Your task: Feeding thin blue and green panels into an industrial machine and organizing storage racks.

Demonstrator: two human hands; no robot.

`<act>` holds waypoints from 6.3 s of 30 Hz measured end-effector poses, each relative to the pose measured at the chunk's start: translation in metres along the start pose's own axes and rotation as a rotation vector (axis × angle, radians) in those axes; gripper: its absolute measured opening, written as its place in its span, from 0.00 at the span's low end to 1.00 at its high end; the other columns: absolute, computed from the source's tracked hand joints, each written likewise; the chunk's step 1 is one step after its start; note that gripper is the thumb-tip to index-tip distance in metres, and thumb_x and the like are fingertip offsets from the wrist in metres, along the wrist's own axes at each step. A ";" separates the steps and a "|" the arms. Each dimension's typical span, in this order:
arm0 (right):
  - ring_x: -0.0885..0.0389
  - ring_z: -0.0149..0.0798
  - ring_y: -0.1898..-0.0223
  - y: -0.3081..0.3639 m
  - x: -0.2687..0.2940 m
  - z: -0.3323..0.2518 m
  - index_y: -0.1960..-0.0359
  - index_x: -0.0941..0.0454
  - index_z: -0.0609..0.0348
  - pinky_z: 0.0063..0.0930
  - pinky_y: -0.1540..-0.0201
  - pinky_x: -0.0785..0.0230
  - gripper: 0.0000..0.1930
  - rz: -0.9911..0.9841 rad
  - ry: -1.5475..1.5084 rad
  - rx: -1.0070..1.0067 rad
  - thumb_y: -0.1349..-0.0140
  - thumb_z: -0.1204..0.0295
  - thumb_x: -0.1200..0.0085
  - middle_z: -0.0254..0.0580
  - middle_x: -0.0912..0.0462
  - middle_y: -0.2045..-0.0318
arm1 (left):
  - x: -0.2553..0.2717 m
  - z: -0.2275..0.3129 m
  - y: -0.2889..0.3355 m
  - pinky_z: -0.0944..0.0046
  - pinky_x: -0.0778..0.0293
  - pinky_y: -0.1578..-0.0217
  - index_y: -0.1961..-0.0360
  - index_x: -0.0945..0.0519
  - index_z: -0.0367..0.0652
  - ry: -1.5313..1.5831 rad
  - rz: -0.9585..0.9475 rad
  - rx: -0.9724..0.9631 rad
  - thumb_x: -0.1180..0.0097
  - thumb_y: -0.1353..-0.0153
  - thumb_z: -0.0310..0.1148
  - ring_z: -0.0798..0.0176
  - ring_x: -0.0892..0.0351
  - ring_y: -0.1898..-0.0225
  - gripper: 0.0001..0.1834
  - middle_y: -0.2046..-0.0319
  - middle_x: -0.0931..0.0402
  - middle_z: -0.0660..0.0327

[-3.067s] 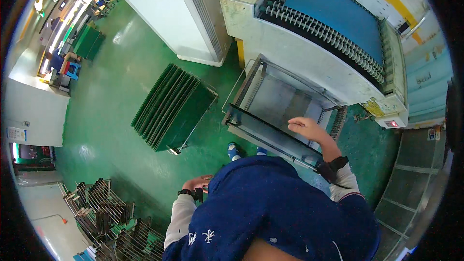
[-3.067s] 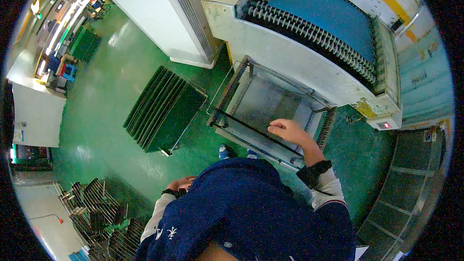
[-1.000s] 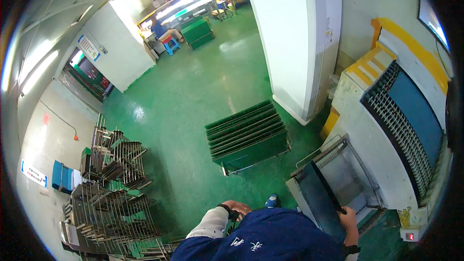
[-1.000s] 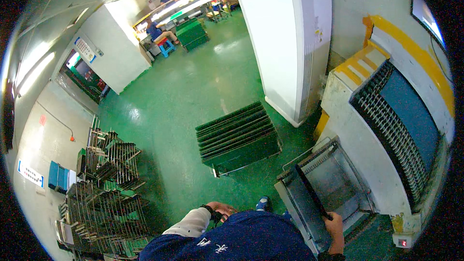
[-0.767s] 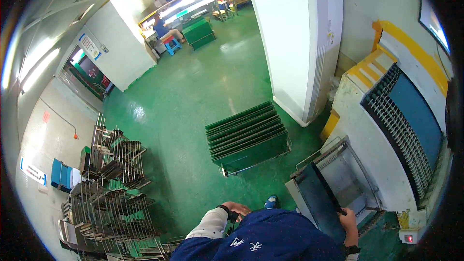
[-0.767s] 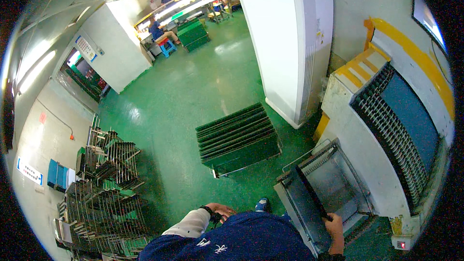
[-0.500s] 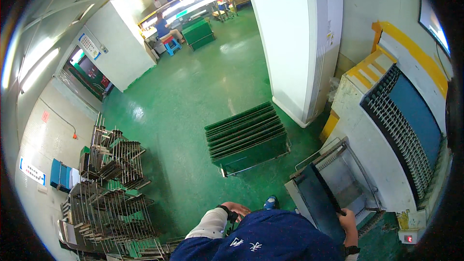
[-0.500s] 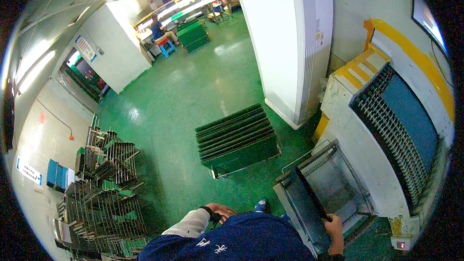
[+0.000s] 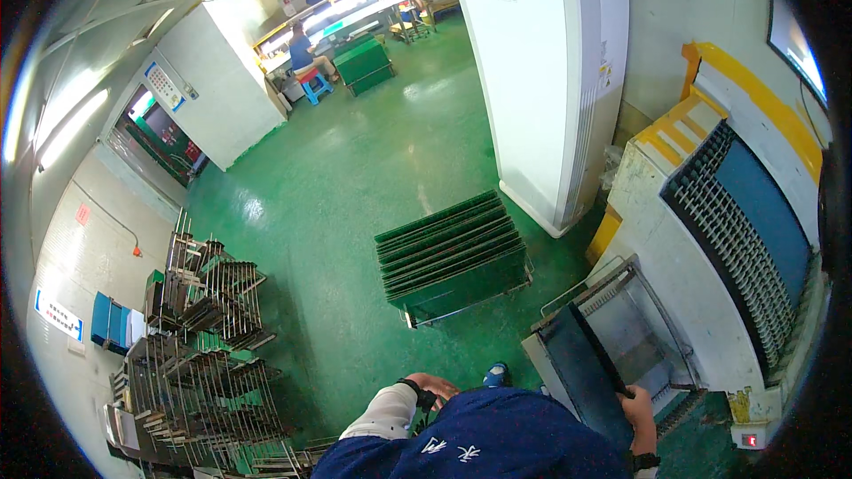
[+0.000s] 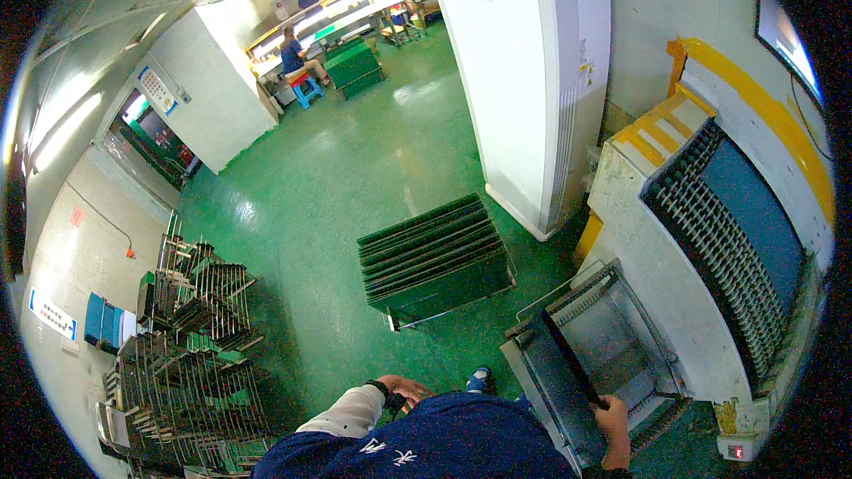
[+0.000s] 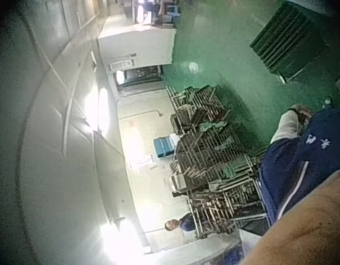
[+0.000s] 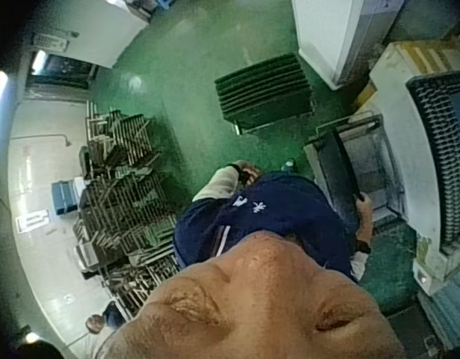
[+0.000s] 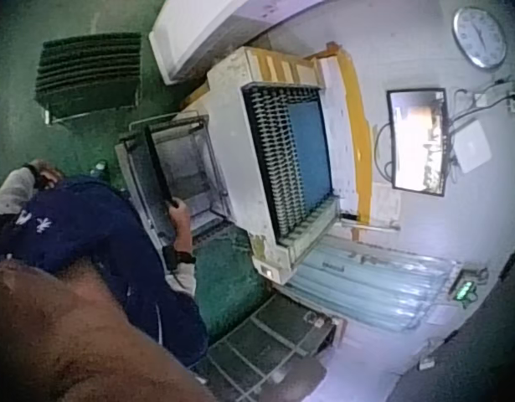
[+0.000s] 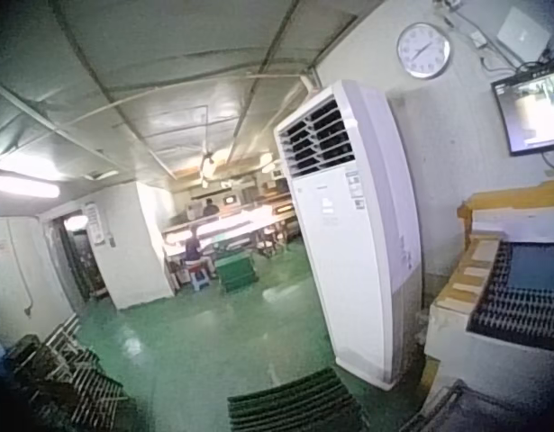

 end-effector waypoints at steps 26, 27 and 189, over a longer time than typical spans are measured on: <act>0.18 0.46 0.63 -0.006 -0.002 0.013 0.60 0.19 0.67 0.37 0.58 0.29 0.18 0.043 0.107 0.049 0.48 0.66 0.37 0.52 0.16 0.66 | -0.005 0.006 0.008 0.55 0.25 0.51 0.34 0.36 0.54 -0.084 -0.016 0.009 0.38 0.48 0.59 0.56 0.27 0.46 0.43 0.38 0.35 0.63; 0.17 0.47 0.62 -0.002 0.001 0.005 0.59 0.18 0.65 0.37 0.57 0.28 0.19 0.036 0.134 0.031 0.49 0.64 0.36 0.52 0.16 0.65 | -0.005 0.006 0.011 0.54 0.25 0.51 0.34 0.36 0.54 -0.093 0.002 0.023 0.38 0.48 0.59 0.56 0.27 0.45 0.43 0.38 0.35 0.63; 0.19 0.45 0.66 -0.009 -0.003 0.014 0.62 0.18 0.66 0.37 0.61 0.31 0.16 0.041 0.110 0.057 0.48 0.66 0.37 0.50 0.16 0.69 | -0.010 0.016 0.024 0.57 0.23 0.58 0.35 0.35 0.53 -0.050 0.023 0.007 0.34 0.51 0.57 0.58 0.25 0.51 0.44 0.43 0.31 0.63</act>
Point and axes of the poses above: each hand's wrist, its own y-axis away from the middle knuckle, its own x-axis out of the back of the hand, z = x × y, the point moved 8 cm from there along -y, towards the middle knuckle
